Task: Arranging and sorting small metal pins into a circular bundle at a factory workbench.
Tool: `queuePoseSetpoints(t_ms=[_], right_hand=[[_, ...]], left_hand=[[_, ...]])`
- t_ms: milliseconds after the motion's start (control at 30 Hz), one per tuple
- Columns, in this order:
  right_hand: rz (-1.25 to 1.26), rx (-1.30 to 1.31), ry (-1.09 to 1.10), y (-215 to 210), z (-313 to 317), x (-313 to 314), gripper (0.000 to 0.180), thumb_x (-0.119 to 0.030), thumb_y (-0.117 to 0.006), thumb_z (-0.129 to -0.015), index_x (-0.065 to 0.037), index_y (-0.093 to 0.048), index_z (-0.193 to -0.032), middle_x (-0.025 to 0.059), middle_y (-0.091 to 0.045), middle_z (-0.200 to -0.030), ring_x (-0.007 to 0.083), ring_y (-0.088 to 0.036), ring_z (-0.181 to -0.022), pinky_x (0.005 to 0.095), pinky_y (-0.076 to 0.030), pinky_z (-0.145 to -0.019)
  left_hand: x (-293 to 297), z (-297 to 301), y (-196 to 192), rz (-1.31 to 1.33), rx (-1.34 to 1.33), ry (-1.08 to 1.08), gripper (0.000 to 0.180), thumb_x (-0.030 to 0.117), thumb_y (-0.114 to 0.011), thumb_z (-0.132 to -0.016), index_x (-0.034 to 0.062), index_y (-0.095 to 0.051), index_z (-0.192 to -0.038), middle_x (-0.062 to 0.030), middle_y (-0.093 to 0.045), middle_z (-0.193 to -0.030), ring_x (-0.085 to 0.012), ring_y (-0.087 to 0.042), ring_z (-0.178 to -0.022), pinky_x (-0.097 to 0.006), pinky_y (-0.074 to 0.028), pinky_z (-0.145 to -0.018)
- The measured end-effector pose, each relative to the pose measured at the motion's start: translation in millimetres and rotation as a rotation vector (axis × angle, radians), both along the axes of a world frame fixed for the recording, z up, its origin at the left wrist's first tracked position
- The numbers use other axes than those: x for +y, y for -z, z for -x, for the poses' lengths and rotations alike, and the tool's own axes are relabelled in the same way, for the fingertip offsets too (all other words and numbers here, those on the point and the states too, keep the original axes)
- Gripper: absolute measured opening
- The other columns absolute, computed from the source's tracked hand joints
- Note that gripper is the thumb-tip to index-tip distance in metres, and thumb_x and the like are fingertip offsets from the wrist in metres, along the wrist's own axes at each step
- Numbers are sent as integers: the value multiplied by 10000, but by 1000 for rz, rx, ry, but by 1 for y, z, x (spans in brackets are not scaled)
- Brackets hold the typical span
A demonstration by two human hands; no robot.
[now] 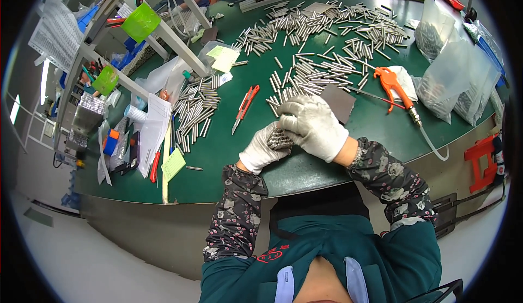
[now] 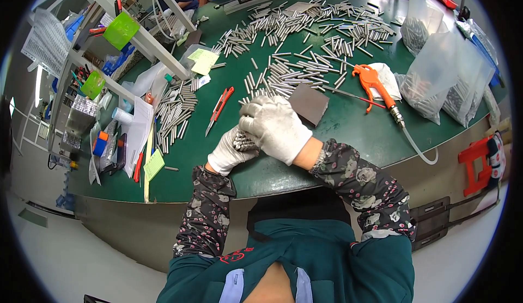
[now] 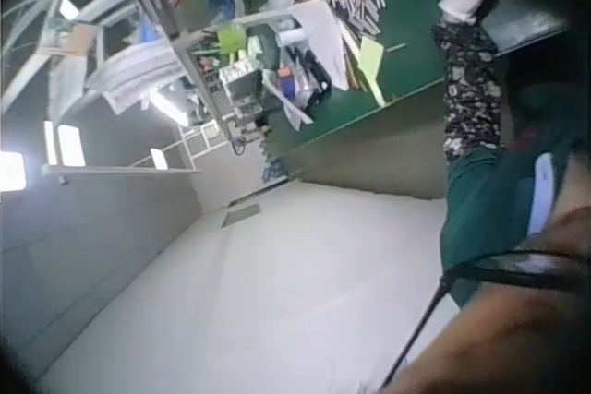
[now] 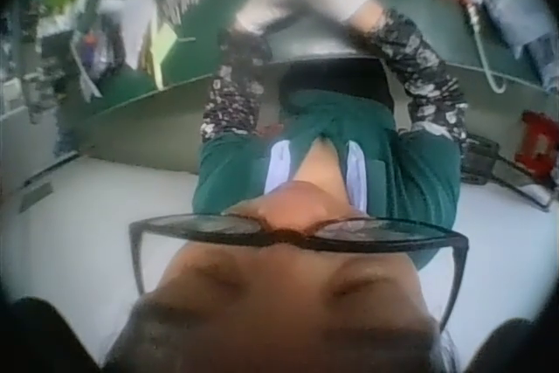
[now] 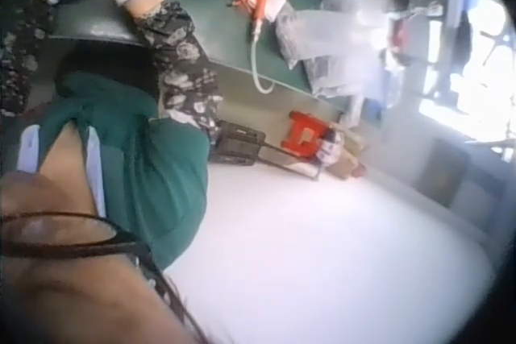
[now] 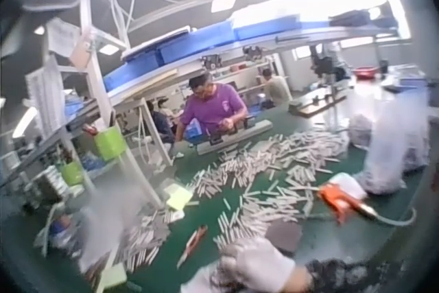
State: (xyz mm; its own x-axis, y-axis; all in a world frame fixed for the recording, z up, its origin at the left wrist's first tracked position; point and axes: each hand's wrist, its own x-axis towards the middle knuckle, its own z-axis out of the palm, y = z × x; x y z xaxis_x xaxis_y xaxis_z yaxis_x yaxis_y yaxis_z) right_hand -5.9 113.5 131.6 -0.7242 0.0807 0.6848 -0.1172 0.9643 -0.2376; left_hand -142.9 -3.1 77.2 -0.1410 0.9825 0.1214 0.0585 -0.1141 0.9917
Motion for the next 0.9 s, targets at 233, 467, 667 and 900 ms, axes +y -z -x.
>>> queuePoseSetpoints(t_ms=[233, 467, 667, 900], right_hand=[[-122, -41, -23, 0, 12, -5, 107, -158, -595, -652, -113, -612, -749, 36, -591, -935, 234, -548, -901, 356, -414, -748], [-268, -160, -2, -6, 15, -6, 146, -165, -524, -699, -85, -613, -784, 31, -582, -968, 204, -520, -984, 342, -404, -771], [-320, -184, 78, -7, 11, -9, 180, -171, -488, -724, -68, -601, -819, 27, -577, -988, 192, -516, -989, 322, -393, -783], [-124, -173, 44, -12, 4, -1, 201, -176, -528, -723, -50, -585, -869, 63, -567, -1015, 237, -522, -985, 371, -382, -825]], left_hand=[[-1, 2, 3, 4, -9, 16, 443, -130, -635, -627, 76, -525, -1004, 10, -567, -928, -100, -548, -886, -246, -449, -800], [-4, 5, 5, 56, -13, 30, 503, -149, -623, -639, 71, -493, -1073, -19, -571, -1035, -130, -539, -1007, -269, -446, -859], [-1, 5, 8, 49, -85, 42, 562, -140, -638, -629, 69, -475, -1124, -18, -555, -1057, -134, -525, -1014, -267, -434, -873], [0, 9, 8, 56, -71, 44, 608, -118, -669, -615, 61, -459, -1158, -13, -559, -1025, -121, -537, -975, -255, -445, -849]])
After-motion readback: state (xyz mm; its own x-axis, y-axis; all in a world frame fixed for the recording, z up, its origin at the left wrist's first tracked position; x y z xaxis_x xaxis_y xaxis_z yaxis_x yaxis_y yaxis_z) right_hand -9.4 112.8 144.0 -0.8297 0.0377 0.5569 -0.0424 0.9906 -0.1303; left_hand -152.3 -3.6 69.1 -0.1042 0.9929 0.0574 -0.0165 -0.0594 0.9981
